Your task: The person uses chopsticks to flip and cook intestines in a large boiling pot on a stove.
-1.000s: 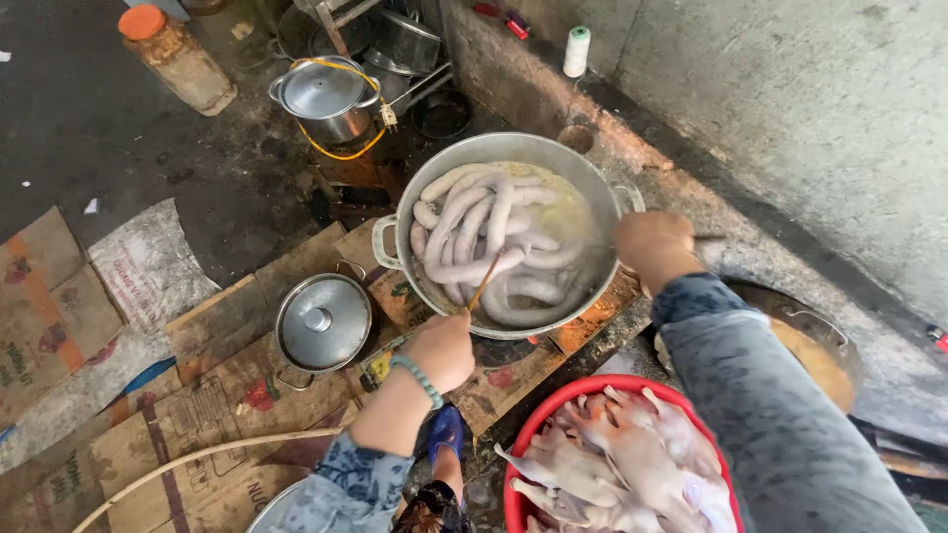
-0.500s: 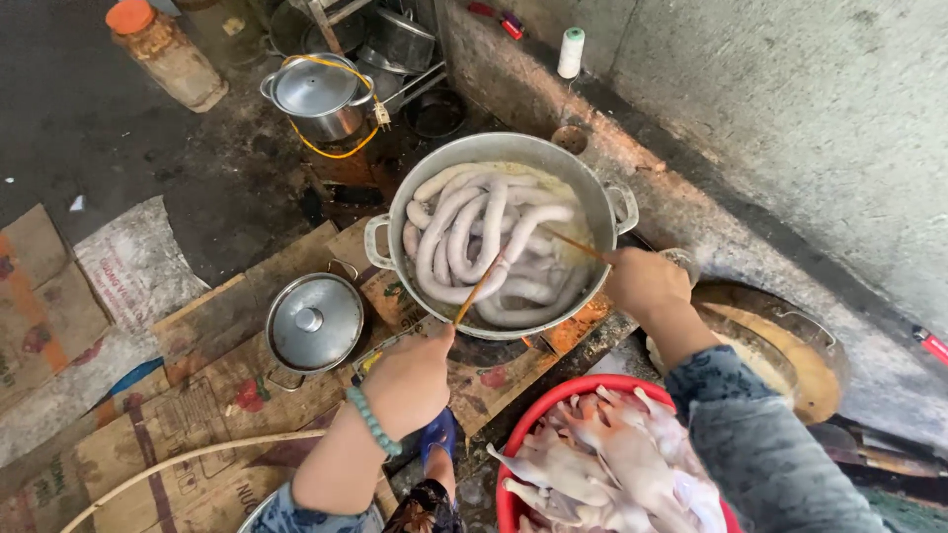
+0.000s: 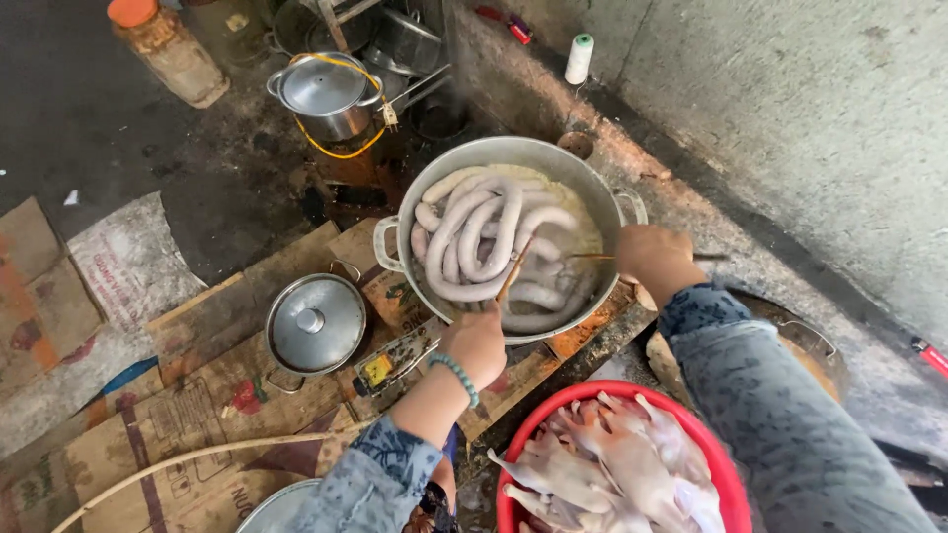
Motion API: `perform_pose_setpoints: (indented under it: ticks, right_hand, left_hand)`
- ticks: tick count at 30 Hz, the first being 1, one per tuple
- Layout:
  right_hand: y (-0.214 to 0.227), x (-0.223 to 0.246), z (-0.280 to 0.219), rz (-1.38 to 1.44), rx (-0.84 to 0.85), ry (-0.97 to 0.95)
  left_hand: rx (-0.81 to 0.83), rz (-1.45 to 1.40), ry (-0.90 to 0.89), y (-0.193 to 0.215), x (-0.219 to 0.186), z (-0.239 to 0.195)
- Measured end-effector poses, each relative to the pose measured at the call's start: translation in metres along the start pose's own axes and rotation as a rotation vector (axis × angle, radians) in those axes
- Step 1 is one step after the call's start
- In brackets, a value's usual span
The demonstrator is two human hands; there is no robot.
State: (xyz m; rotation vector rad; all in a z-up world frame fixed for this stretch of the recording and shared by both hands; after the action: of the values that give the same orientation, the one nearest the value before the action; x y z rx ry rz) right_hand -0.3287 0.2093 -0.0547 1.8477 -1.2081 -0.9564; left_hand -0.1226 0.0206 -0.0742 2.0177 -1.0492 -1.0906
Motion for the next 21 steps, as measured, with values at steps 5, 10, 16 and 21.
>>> perform_pose_setpoints:
  ticks: [5, 10, 16, 21]
  right_hand:
    - [-0.016, 0.010, 0.014, -0.032, 0.042, -0.007]
    - [0.022, 0.021, 0.009, -0.092, 0.020, 0.012]
    - [-0.052, -0.002, 0.046, 0.166, 0.013, -0.127]
    - [-0.054, 0.003, 0.037, 0.137, 0.084, -0.134]
  left_hand:
    - [0.012, -0.056, 0.186, 0.028, 0.009, -0.008]
    - [0.099, -0.138, 0.166, 0.077, -0.011, -0.048]
    - [0.353, -0.152, -0.052, -0.015, -0.017, 0.005]
    - [0.282, -0.060, -0.078, -0.018, -0.025, 0.037]
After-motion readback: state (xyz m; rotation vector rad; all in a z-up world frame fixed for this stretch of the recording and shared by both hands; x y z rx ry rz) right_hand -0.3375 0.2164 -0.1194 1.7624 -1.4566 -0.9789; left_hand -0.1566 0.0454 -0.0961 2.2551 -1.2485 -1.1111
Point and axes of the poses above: each hand's wrist, its own z-axis towards the middle knuckle, its own y-axis out of the back of the hand, x = y × z, the point moved 8 cm from there along z, towards the middle knuckle, and after that the axes turned 3 degrees about -z, right-handed, at the moved point
